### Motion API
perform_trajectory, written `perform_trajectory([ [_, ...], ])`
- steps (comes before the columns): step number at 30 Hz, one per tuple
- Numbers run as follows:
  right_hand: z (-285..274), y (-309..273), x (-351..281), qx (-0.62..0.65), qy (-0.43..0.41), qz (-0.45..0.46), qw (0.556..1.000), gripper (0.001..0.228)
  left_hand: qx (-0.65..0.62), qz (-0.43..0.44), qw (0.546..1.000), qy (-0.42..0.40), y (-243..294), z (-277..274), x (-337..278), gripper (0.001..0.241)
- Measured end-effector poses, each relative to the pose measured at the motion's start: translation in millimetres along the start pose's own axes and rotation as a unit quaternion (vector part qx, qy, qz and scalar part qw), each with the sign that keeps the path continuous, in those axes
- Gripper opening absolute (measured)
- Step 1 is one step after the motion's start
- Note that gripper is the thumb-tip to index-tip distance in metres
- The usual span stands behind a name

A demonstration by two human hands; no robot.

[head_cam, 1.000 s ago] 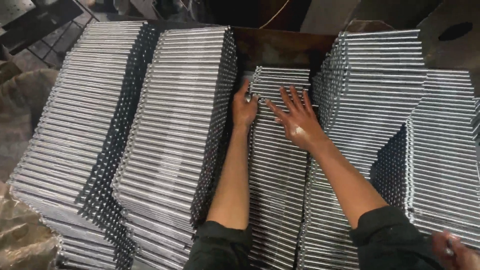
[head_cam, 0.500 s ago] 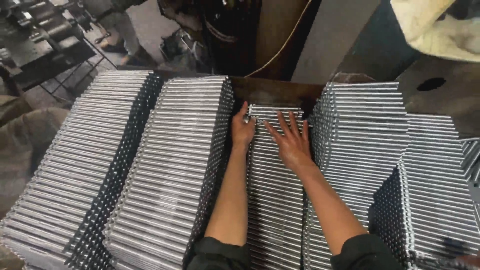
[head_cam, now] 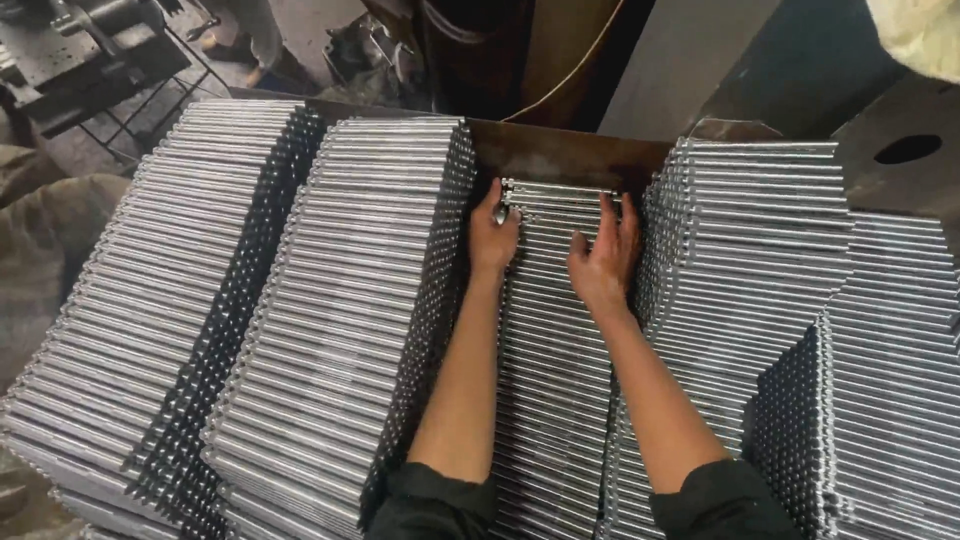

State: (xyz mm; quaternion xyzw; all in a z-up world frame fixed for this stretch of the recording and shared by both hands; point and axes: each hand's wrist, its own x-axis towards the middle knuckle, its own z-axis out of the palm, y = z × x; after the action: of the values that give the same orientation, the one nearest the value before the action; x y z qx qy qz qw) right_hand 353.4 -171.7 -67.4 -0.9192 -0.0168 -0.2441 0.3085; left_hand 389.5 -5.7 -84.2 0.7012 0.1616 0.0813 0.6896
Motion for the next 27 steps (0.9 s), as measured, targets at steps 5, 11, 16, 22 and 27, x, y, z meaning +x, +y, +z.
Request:
perform_trajectory([
  [5,1.3,-5.8,4.0,-0.02,-0.016,0.083,0.996,0.074,-0.007,-0.012,1.0,-0.001,8.3,1.1,-6.0,0.064],
  [11,-11.0,-30.2,2.3,0.078,-0.055,0.12,0.988,0.086,0.066,-0.025,0.997,-0.026,14.9,6.7,-16.0,0.065],
  [16,-36.2,-32.6,5.7,0.193,-0.023,0.125,0.973,0.077,0.066,-0.053,0.996,-0.025,31.6,4.0,-24.9,0.066],
  [22,-19.9,-20.0,0.4,0.159,-0.042,0.179,0.97,0.08,0.051,-0.05,0.997,-0.025,21.5,4.2,-18.4,0.068],
  [27,-41.9,-41.5,3.4,0.173,-0.144,0.202,0.953,0.094,0.083,-0.054,0.995,-0.032,22.1,4.4,-14.8,0.066],
])
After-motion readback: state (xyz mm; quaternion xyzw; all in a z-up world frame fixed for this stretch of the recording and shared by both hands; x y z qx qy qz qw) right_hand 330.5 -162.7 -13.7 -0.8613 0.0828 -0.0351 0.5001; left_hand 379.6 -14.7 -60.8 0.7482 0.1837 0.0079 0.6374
